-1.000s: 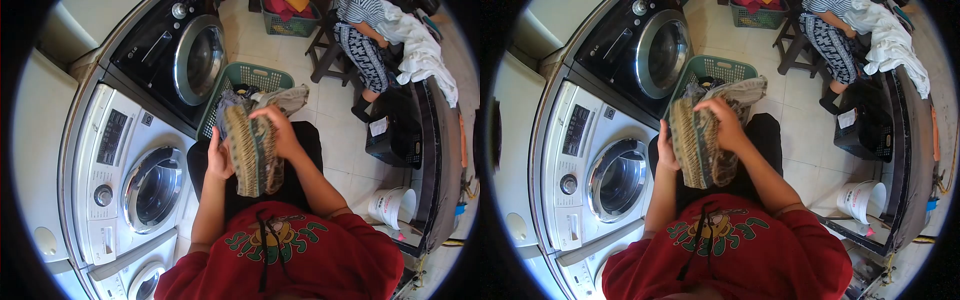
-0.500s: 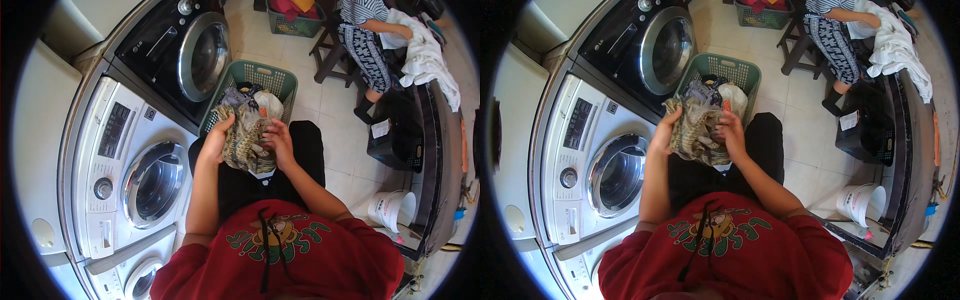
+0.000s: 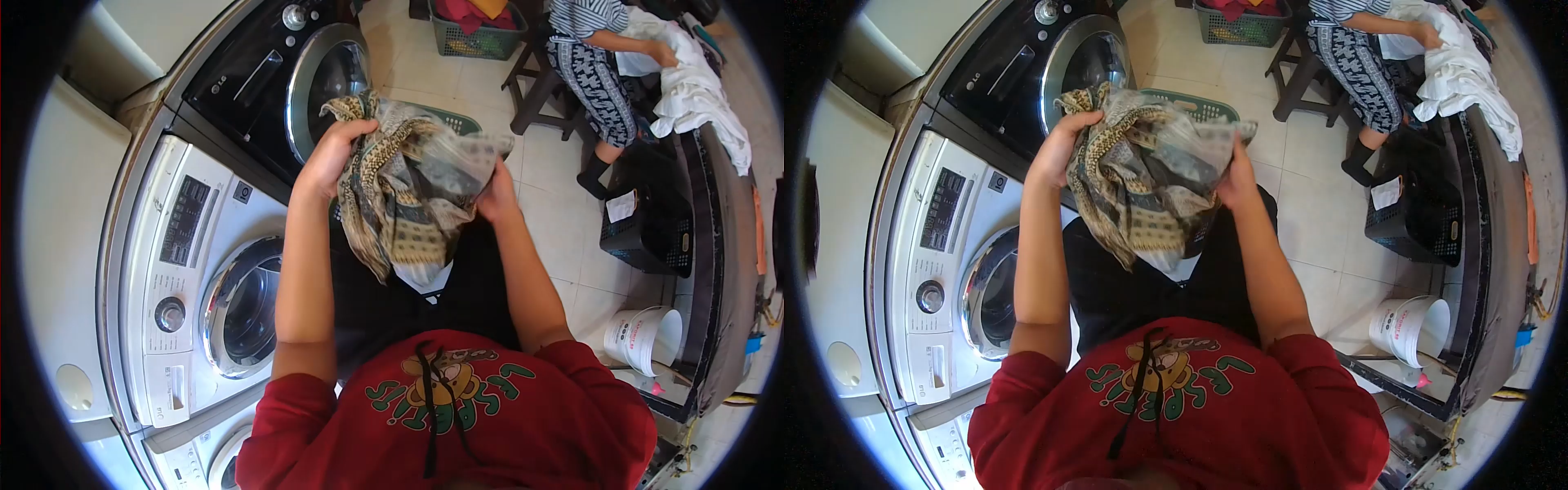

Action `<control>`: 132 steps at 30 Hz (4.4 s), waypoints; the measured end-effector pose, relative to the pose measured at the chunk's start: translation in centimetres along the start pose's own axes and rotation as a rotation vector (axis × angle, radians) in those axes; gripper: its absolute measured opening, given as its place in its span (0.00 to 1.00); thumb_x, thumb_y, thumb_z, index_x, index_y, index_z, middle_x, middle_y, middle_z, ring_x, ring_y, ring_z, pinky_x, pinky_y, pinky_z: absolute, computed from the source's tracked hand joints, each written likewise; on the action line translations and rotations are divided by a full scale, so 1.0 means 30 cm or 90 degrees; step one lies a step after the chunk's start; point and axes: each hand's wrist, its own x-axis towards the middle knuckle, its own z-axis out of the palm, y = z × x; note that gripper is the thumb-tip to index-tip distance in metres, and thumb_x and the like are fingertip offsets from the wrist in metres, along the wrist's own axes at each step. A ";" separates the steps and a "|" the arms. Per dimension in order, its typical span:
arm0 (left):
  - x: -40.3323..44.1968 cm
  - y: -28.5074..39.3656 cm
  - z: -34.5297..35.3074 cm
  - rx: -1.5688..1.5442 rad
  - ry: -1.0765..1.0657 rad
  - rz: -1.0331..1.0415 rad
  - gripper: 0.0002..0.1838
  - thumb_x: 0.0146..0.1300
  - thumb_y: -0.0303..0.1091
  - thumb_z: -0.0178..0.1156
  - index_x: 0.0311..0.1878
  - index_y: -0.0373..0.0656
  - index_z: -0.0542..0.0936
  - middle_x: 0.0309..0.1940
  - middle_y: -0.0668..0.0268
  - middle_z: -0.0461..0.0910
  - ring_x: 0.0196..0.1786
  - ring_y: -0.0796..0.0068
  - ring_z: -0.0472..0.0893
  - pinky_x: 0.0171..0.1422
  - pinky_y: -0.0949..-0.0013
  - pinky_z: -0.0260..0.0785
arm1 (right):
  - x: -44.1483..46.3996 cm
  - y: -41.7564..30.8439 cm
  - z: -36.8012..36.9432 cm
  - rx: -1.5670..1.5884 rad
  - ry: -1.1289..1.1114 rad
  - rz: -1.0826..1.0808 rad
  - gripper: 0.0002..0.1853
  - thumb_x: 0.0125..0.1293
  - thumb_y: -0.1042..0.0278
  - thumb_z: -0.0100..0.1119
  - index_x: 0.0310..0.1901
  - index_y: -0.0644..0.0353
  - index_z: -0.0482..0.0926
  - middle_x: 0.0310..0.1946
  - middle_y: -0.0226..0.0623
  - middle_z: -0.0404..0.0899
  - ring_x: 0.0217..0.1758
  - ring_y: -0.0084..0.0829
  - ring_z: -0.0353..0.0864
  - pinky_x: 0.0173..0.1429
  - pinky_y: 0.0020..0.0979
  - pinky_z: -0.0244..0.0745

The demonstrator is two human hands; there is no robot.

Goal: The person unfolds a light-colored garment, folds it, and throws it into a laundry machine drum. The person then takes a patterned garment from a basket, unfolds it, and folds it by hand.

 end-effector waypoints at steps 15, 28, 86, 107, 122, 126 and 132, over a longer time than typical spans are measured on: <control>-0.088 -0.207 -0.304 0.366 0.491 0.247 0.24 0.65 0.45 0.48 0.29 0.31 0.79 0.24 0.62 0.79 0.25 0.74 0.74 0.30 0.70 0.66 | -0.097 -0.186 -0.226 -0.316 0.251 -0.210 0.22 0.67 0.52 0.46 0.43 0.68 0.74 0.39 0.40 0.77 0.39 0.29 0.76 0.46 0.28 0.71; -0.258 -0.102 -0.264 0.503 0.357 0.150 0.22 0.66 0.46 0.46 0.30 0.36 0.79 0.27 0.61 0.78 0.28 0.76 0.74 0.36 0.75 0.65 | -0.225 -0.348 -0.045 0.080 0.072 -0.329 0.12 0.66 0.66 0.45 0.44 0.64 0.73 0.42 0.40 0.78 0.42 0.29 0.78 0.48 0.26 0.69; -0.111 -0.529 -0.012 0.311 -0.058 -0.068 0.16 0.64 0.42 0.51 0.39 0.37 0.76 0.27 0.68 0.75 0.25 0.82 0.70 0.29 0.81 0.62 | -0.131 0.164 0.110 -0.458 -0.042 -0.034 0.22 0.58 0.78 0.47 0.56 0.59 0.66 0.44 0.41 0.73 0.39 0.24 0.73 0.44 0.21 0.68; -0.143 -0.419 -0.093 -0.435 -0.070 0.057 0.32 0.65 0.56 0.42 0.54 0.33 0.71 0.49 0.56 0.76 0.47 0.62 0.77 0.54 0.64 0.67 | -0.148 0.323 -0.054 -0.845 -0.171 -0.401 0.23 0.49 0.82 0.47 0.51 0.62 0.72 0.50 0.41 0.72 0.49 0.35 0.72 0.54 0.29 0.65; -0.204 -0.310 -0.156 -0.469 -0.029 0.146 0.45 0.57 0.71 0.40 0.57 0.34 0.69 0.55 0.53 0.71 0.56 0.57 0.71 0.62 0.60 0.60 | -0.181 -0.005 0.072 -0.420 0.042 -0.255 0.17 0.55 0.83 0.47 0.47 0.60 0.73 0.39 0.33 0.76 0.40 0.22 0.72 0.46 0.18 0.65; -0.202 -0.311 -0.162 -0.496 -0.059 0.151 0.46 0.56 0.71 0.40 0.57 0.33 0.68 0.55 0.52 0.71 0.57 0.57 0.70 0.63 0.59 0.59 | -0.222 0.016 0.090 -0.455 -0.155 -0.107 0.19 0.56 0.82 0.49 0.51 0.61 0.71 0.49 0.36 0.73 0.48 0.24 0.69 0.53 0.22 0.63; -0.195 -0.314 -0.073 -0.523 -0.085 0.135 0.47 0.55 0.71 0.41 0.59 0.32 0.65 0.58 0.50 0.67 0.60 0.55 0.67 0.65 0.56 0.55 | -0.307 0.112 0.221 -0.604 -0.322 -0.044 0.23 0.53 0.74 0.59 0.53 0.62 0.69 0.54 0.44 0.68 0.51 0.33 0.70 0.54 0.30 0.66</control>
